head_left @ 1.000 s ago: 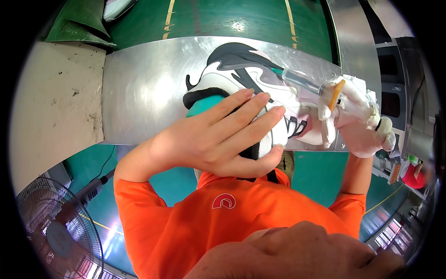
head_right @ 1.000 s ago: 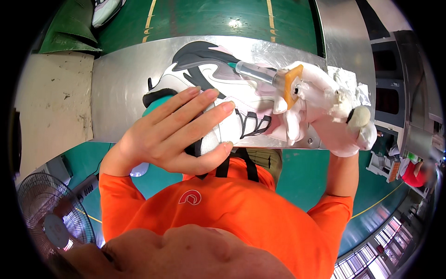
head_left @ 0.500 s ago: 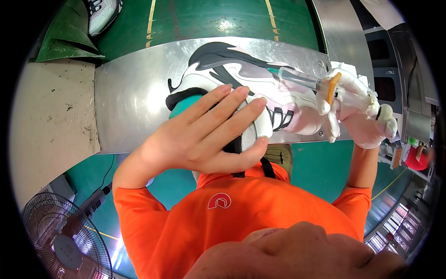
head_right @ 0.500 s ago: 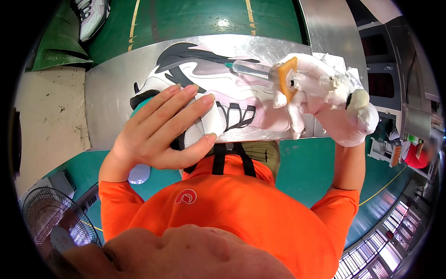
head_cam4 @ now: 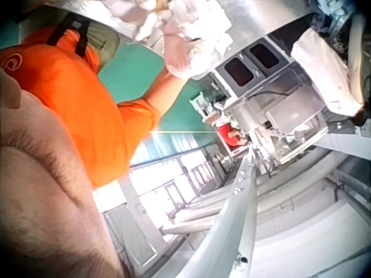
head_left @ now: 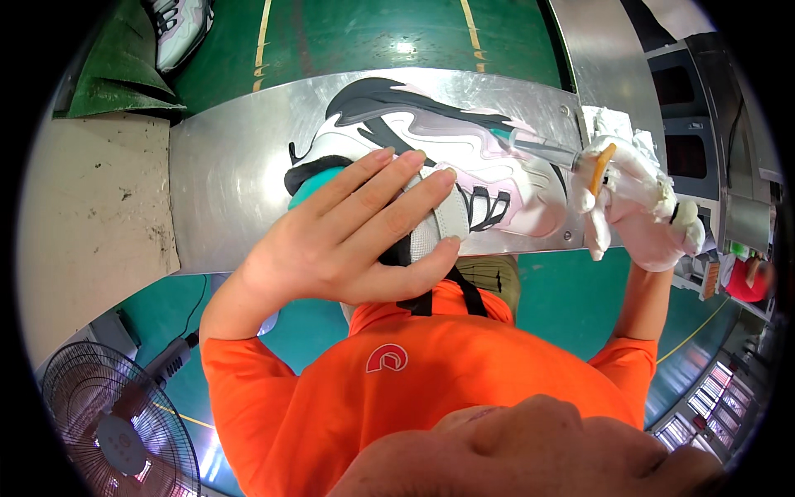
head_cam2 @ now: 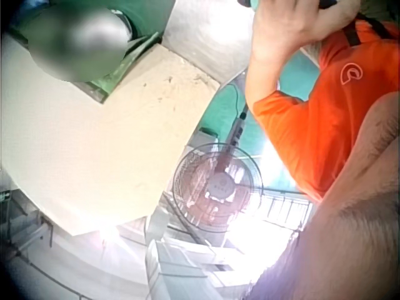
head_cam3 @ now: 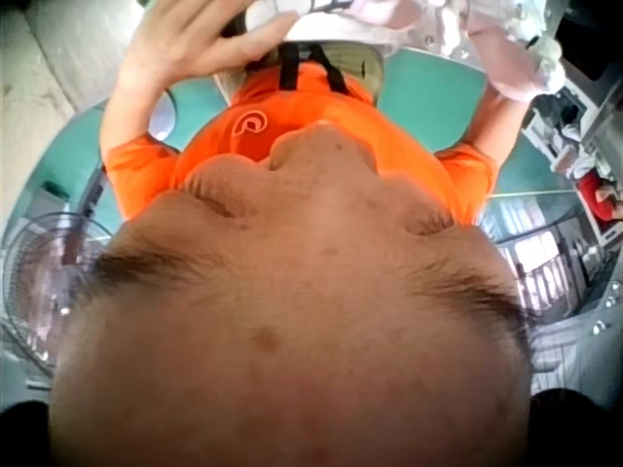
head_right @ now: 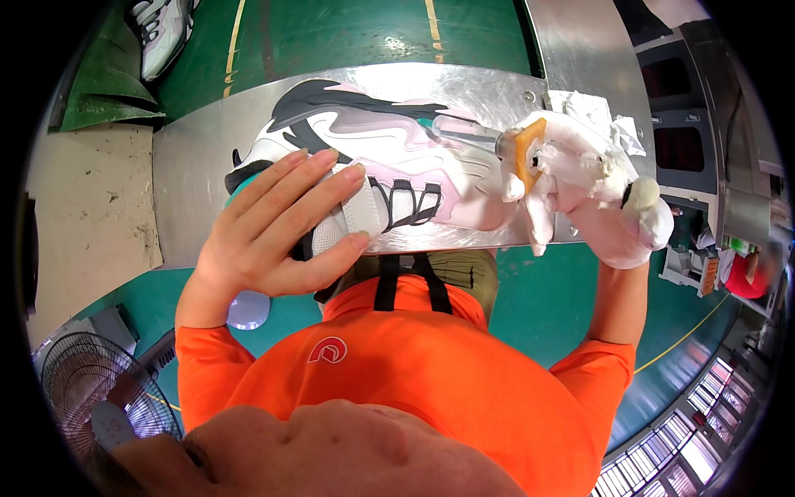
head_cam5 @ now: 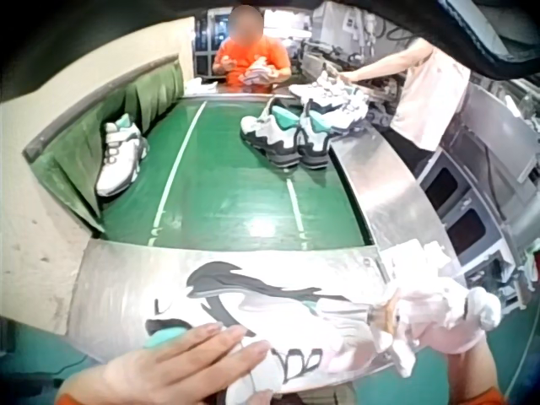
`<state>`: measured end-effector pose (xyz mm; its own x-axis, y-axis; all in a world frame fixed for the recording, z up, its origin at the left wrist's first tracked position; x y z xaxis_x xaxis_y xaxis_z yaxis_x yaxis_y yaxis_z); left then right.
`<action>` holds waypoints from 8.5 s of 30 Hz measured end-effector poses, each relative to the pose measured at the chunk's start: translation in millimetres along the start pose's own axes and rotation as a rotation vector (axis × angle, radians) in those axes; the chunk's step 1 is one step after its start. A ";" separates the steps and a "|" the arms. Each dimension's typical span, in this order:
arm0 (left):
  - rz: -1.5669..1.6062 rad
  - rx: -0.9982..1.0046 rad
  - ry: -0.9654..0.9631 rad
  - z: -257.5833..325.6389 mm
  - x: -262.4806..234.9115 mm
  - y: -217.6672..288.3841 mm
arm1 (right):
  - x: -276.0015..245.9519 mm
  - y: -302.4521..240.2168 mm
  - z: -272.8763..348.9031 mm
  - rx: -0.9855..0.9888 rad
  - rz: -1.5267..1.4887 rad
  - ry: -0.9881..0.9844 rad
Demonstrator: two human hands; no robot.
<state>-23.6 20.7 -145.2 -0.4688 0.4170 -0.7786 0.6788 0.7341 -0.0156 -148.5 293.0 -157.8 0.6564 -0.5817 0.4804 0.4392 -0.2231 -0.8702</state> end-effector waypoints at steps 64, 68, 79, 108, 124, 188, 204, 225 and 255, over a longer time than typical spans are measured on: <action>-0.360 -0.165 -0.291 -10.1 13.8 87.2 | -16.8 125.7 101.4 -0.524 -0.818 0.062; -0.379 -0.150 -0.242 -7.6 15.7 87.7 | -11.8 126.8 105.7 -0.520 -0.843 0.115; -0.372 -0.143 -0.208 -11.1 14.7 87.4 | 1.0 100.4 112.9 -0.395 -0.494 0.299; 0.558 -0.690 -0.868 -109.4 28.8 -56.2 | 0.0 144.4 68.6 -0.510 -0.063 0.183; 0.721 -0.159 -1.455 -165.3 189.1 -36.9 | -5.3 150.8 72.8 -0.607 -0.245 0.056; 0.472 -1.165 -0.096 -25.3 76.6 -31.6 | -4.9 99.5 38.3 -0.550 0.593 0.532; 0.580 -1.208 -0.058 -22.7 73.3 -51.2 | 21.7 94.8 -26.2 -0.556 0.956 0.627; 0.580 -1.227 -0.031 -22.4 73.2 -48.6 | 21.8 97.7 -33.8 -0.602 1.004 0.623; 0.926 -1.435 0.083 2.2 82.9 -75.2 | 14.2 104.2 -28.0 -0.553 0.838 0.629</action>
<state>-112.2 -1.2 -210.0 -0.2985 0.9393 -0.1691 -0.2720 0.0861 0.9584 -110.6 239.6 -244.8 0.1280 -0.9555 -0.2658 -0.4106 0.1929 -0.8912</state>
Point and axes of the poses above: each hand's wrist, its own z-axis away from the middle knuckle, its own x-axis out of the palm, y = z × x, the point moved 5 cm from there along -z, towards the middle knuckle, and after that the axes turned 1 degree about -z, right-handed, at the moved point
